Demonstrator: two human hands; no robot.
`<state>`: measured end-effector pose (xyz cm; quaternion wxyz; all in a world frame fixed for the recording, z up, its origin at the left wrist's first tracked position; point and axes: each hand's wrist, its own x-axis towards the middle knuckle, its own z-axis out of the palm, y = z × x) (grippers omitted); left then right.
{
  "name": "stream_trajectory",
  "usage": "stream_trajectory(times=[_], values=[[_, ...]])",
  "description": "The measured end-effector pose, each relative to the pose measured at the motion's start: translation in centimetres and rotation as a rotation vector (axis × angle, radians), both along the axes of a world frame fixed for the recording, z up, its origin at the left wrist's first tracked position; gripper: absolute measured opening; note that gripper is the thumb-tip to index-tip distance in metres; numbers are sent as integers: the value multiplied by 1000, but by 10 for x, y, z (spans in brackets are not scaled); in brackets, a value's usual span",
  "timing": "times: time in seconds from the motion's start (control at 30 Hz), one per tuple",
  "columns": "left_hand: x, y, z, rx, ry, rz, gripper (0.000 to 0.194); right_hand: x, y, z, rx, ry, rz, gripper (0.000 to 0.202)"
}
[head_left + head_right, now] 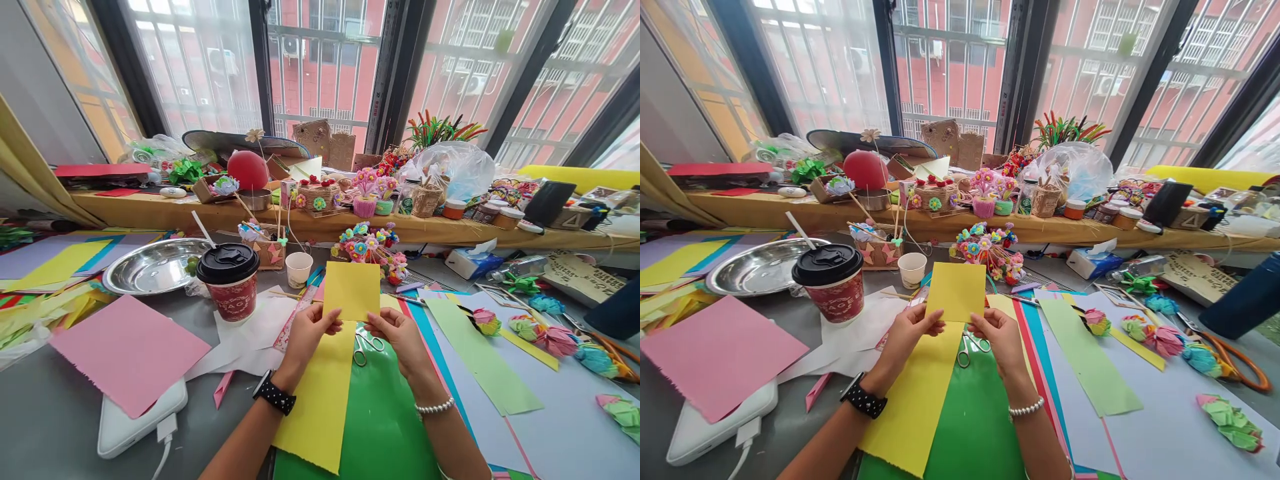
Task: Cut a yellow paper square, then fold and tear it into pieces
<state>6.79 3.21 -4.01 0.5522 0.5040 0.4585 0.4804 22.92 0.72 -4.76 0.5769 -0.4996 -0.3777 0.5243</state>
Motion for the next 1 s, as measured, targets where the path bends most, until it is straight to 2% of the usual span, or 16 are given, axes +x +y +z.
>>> stream_trajectory(times=[0.13, 0.37, 0.57, 0.73, 0.87, 1.0], values=[[1, 1, -1, -25, -22, -11, 24, 1, 0, -1, -31, -36, 33, 9], [-4, 4, 2, -116, -54, -97, 34, 5, 3, -5, -69, -52, 60, 11], [-8, 4, 7, -125, -30, -114, 30, 6, 5, -7, -7, -31, 10, 10], [-9, 0, 8, -156, -13, -203, 32, 2, 0, 0, 60, -14, 46, 22], [-1, -3, 4, -147, -7, -199, 32, -7, -6, 4, 45, -27, 115, 28], [3, -4, 1, -117, 6, -201, 33, -6, -4, 3, 22, -37, 64, 25]])
